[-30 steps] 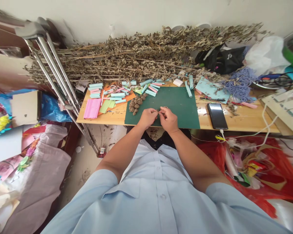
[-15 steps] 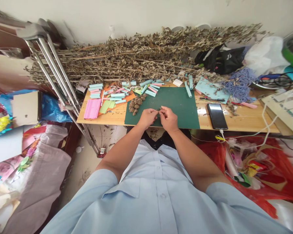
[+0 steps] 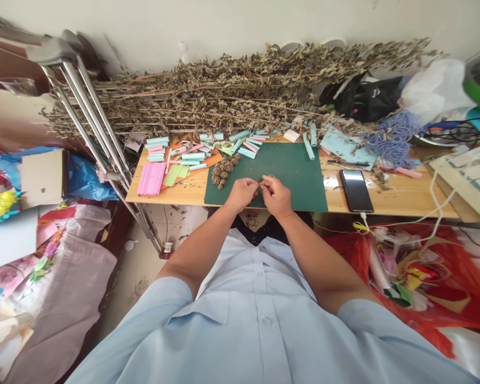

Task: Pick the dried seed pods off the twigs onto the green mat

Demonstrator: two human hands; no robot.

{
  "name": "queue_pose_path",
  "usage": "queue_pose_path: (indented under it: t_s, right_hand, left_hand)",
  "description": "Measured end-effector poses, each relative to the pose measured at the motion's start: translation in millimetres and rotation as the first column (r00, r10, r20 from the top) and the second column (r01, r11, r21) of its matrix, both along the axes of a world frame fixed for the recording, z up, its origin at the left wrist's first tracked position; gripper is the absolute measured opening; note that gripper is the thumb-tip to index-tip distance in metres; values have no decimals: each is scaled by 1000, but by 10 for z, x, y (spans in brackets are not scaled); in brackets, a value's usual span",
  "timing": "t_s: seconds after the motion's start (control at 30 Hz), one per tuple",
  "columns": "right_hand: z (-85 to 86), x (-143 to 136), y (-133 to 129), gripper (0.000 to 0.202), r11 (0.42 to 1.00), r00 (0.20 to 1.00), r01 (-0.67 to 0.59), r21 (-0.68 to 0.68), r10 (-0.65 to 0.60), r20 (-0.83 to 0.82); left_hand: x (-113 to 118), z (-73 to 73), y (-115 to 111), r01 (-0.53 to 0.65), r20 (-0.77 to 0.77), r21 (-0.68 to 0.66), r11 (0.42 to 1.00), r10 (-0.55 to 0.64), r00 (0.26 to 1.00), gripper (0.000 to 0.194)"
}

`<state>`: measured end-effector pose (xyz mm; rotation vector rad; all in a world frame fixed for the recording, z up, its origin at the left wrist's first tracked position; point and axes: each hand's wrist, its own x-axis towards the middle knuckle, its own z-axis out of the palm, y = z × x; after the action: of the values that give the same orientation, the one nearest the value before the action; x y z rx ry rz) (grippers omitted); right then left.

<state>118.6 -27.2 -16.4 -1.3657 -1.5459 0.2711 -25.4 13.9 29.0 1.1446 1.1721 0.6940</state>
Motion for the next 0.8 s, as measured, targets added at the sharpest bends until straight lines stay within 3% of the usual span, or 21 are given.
queue_pose_path:
  t_s: [0.2, 0.5, 0.8]
  right_hand:
    - [-31, 11, 41, 33, 996, 987, 80, -35, -84, -134]
    - [-15, -17, -9, 29, 1000, 1000, -1, 24, 1, 14]
    - [-15, -18, -17, 29, 1000, 998, 19, 22, -20, 63]
  left_hand:
    - [1, -1, -2, -9, 20, -21, 1000, 9, 1000, 14]
    - [2, 29, -4, -25, 53, -40, 999, 27, 998, 12]
    - [-13, 2, 0, -13, 52, -22, 1000, 14, 999, 12]
